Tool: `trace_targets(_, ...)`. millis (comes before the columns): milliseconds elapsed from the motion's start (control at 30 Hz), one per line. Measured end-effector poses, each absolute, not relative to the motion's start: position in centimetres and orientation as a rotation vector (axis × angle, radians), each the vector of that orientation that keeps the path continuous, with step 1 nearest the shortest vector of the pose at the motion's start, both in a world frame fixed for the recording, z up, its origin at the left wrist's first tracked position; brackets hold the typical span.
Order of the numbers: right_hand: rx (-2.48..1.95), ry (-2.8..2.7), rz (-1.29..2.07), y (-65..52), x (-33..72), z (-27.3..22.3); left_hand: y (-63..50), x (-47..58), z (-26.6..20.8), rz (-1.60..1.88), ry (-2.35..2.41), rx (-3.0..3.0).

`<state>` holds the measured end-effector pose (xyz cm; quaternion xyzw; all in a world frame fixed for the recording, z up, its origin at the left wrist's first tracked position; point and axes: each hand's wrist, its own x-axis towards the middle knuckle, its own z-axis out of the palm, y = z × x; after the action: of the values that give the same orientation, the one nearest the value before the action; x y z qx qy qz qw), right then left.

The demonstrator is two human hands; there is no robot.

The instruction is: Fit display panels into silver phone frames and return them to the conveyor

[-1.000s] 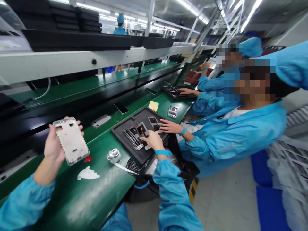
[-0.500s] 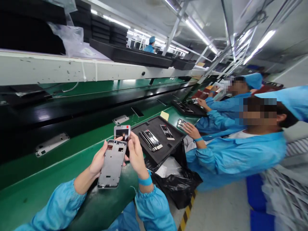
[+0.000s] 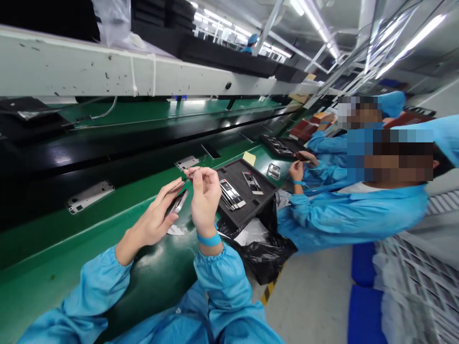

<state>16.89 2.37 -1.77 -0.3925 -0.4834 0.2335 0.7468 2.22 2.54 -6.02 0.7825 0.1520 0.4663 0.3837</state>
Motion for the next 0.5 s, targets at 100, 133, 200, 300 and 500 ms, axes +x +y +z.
trace_targets(100, -0.951, -1.163, 0.427, 2.5, 17.8, -2.3, 2.6, 1.7, -5.3, 1.221, 0.383, 1.776)
trace_targets(133, -0.994, -1.186, 0.400, 2.6, 18.1, -2.9, 2.8, 1.5, -5.1, 1.243, 0.395, 1.703)
trace_targets(200, -1.111, -1.244, 0.379, 3.0, 18.4, -5.1, 3.4, 0.8, -5.0, 1.322, 0.453, 1.574)
trace_targets(300, -1.402, -1.451, 0.515, 3.7, 18.1, -9.9, 4.7, -0.6, -5.1, 1.481, 0.555, 1.330)
trace_targets(500, -1.647, -1.617, 0.693, 4.7, 17.0, -17.3, 4.9, -2.8, -3.6, 1.356, 0.477, 0.899)
